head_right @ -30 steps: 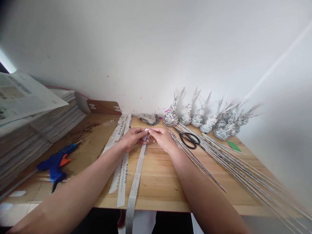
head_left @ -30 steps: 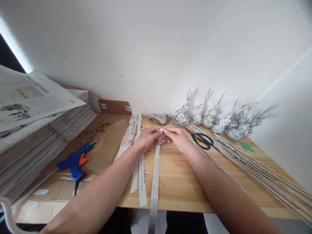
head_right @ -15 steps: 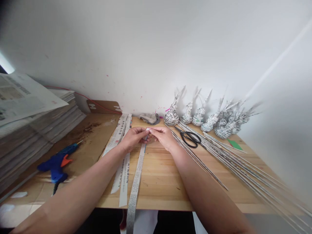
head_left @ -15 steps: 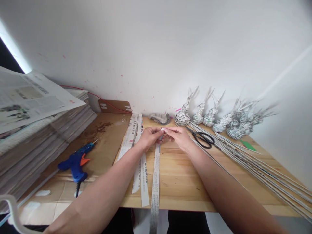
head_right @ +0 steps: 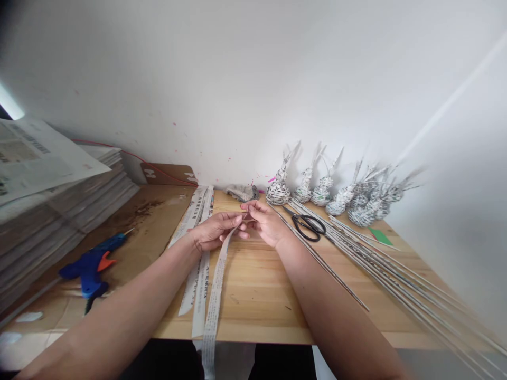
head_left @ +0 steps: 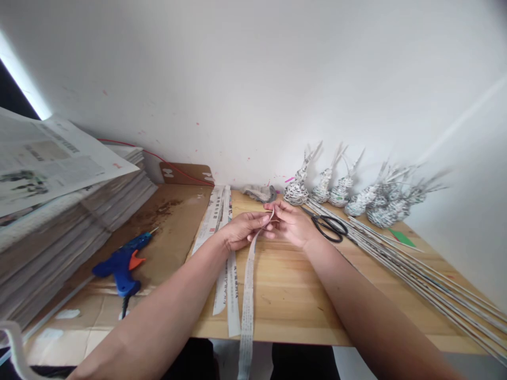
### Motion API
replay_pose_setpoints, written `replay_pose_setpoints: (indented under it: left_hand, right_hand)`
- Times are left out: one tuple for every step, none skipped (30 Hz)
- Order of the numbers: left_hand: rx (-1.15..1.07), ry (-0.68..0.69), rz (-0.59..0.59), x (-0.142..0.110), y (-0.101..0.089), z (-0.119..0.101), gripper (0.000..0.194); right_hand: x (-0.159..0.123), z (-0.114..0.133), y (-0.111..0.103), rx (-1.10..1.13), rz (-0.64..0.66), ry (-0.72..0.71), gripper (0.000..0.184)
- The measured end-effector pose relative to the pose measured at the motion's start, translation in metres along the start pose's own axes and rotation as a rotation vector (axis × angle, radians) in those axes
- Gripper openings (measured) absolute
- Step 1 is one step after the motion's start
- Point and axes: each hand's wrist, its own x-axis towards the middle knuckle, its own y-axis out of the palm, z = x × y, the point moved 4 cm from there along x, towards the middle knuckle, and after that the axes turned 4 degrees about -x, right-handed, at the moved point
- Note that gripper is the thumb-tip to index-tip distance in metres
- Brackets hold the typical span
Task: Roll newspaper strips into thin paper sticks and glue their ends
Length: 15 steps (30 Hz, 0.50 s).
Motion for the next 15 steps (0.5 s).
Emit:
replay_pose_setpoints:
  left_hand:
    - [0.008, 0.007, -0.003, -0.0002, 0.0003, 0.0003, 0.033]
    - [0.018, 0.019, -0.010, -0.0002, 0.0006, 0.0003, 0.032]
    - [0.029, 0.037, -0.018, -0.0001, 0.0009, 0.0000, 0.031]
    - [0.041, 0.059, -0.032, 0.0001, 0.0011, -0.0006, 0.030]
    - [0.054, 0.078, -0.052, 0.0003, 0.0009, -0.0013, 0.030]
    - [0.066, 0.091, -0.082, 0.0003, 0.0004, -0.0021, 0.030]
    - [0.076, 0.096, -0.117, 0.0001, -0.0004, -0.0027, 0.030]
    - [0.082, 0.095, -0.155, -0.0003, -0.0013, -0.0031, 0.030]
    - [0.087, 0.091, -0.191, -0.0008, -0.0021, -0.0034, 0.030]
    - [0.094, 0.085, -0.218, -0.0013, -0.0027, -0.0037, 0.030]
    - [0.104, 0.081, -0.235, -0.0017, -0.0028, -0.0038, 0.030]
    - [0.117, 0.078, -0.243, -0.0020, -0.0026, -0.0038, 0.030]
    - [0.134, 0.075, -0.242, -0.0021, -0.0022, -0.0035, 0.031]
    - [0.151, 0.072, -0.234, -0.0020, -0.0016, -0.0030, 0.031]
    - [0.166, 0.072, -0.221, -0.0018, -0.0010, -0.0026, 0.031]
  right_hand:
    - [0.0001, -0.0003, 0.0008, 0.011, 0.005, 0.004, 0.019]
    - [0.0005, -0.0009, 0.0012, 0.020, 0.006, 0.008, 0.021]
    - [0.0012, -0.0014, 0.0010, 0.027, 0.002, 0.012, 0.023]
    - [0.0021, -0.0020, 0.0001, 0.029, -0.009, 0.018, 0.025]
    - [0.0029, -0.0024, -0.0013, 0.024, -0.026, 0.026, 0.027]
    - [0.0036, -0.0026, -0.0031, 0.012, -0.047, 0.034, 0.027]
    - [0.0041, -0.0023, -0.0050, -0.009, -0.068, 0.040, 0.027]
    - [0.0042, -0.0018, -0.0066, -0.036, -0.085, 0.046, 0.027]
    - [0.0040, -0.0010, -0.0077, -0.067, -0.097, 0.050, 0.028]
    - [0.0036, 0.0000, -0.0083, -0.102, -0.106, 0.049, 0.029]
    - [0.0030, 0.0011, -0.0085, -0.138, -0.114, 0.042, 0.030]
    - [0.0024, 0.0022, -0.0083, -0.173, -0.122, 0.030, 0.031]
    - [0.0019, 0.0031, -0.0080, -0.207, -0.132, 0.018, 0.032]
    - [0.0015, 0.0037, -0.0077, -0.235, -0.144, 0.007, 0.033]
    - [0.0012, 0.0040, -0.0074, -0.257, -0.156, -0.002, 0.033]
